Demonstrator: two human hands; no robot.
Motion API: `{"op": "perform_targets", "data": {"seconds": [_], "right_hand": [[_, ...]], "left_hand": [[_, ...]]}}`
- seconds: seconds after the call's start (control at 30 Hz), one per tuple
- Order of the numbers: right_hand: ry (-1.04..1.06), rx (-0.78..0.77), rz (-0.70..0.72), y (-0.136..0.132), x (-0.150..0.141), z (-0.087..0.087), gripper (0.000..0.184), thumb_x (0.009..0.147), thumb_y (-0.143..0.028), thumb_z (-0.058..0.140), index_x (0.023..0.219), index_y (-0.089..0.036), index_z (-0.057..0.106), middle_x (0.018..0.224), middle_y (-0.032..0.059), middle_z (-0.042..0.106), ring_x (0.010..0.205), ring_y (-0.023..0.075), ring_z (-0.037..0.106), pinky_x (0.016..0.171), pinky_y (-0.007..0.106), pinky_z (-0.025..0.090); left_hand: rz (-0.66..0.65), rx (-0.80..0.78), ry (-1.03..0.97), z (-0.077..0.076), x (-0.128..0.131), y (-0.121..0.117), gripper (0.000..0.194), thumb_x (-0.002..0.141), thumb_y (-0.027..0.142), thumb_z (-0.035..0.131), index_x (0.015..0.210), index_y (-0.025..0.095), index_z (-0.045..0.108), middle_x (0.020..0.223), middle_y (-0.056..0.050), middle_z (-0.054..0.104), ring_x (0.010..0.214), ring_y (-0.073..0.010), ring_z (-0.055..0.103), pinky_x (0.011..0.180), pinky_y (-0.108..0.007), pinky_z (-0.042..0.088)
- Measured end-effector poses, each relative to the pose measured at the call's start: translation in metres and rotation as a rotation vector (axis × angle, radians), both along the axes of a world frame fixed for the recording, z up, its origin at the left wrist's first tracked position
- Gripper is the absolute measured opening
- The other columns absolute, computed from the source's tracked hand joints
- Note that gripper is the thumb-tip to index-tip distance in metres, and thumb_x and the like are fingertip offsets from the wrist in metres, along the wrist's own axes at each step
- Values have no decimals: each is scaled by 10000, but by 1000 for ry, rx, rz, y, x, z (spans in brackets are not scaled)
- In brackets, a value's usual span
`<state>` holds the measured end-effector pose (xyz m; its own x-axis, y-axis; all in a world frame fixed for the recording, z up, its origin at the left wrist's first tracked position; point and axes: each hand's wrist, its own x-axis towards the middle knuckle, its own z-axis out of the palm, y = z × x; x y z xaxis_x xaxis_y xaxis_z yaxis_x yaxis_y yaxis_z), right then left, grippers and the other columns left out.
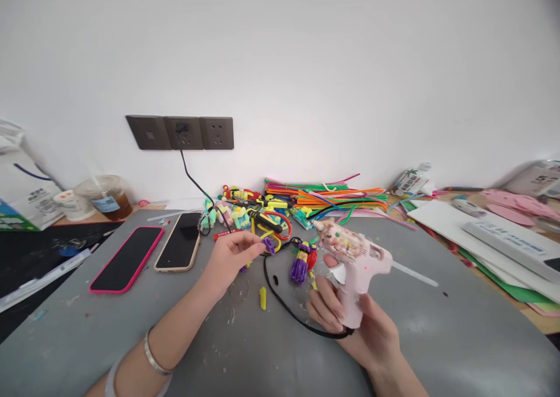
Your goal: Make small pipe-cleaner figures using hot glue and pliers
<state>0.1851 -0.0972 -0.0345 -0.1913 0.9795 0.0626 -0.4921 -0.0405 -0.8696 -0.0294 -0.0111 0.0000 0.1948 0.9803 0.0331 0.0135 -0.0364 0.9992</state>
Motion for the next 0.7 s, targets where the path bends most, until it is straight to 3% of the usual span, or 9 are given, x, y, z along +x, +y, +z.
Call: {"op": "perform_targets", "data": {"seconds": [0.13, 0.27, 0.5, 0.7], "right_hand": [[21, -15, 34, 2, -4, -3, 440, 825, -616, 585, 1091, -265, 594, 592, -71, 336, 411, 86, 205, 435, 269, 223], [-60, 61, -48, -2, -10, -11, 410, 874, -592, 580, 1117, -263, 580, 590, -77, 351, 420, 77, 157, 427, 242, 150], [-188, 168, -47, -4, -9, -25, 409, 902, -579, 558, 1067, -205, 587, 576, -59, 367, 470, 105, 223, 463, 270, 227], [-151, 193, -20, -3, -7, -31, 374, 949, -510, 543, 1097, -170, 588, 581, -56, 386, 478, 97, 251, 471, 260, 241]], "left_hand": [[-8, 20, -1, -3, -1, 1, 244, 698, 400, 768, 706, 161, 724, 693, -30, 641, 631, -126, 506, 541, -221, 392], [-17, 20, 0, -3, -1, 1, 221, 703, 381, 765, 698, 164, 719, 693, -23, 648, 624, -122, 502, 555, -226, 391], [-22, 39, 3, -3, -1, 1, 204, 700, 363, 764, 692, 166, 708, 703, -22, 659, 645, -131, 522, 580, -237, 402], [-53, 40, 12, -2, 0, 1, 192, 718, 345, 751, 690, 164, 693, 693, -14, 653, 643, -128, 516, 608, -243, 399]]}}
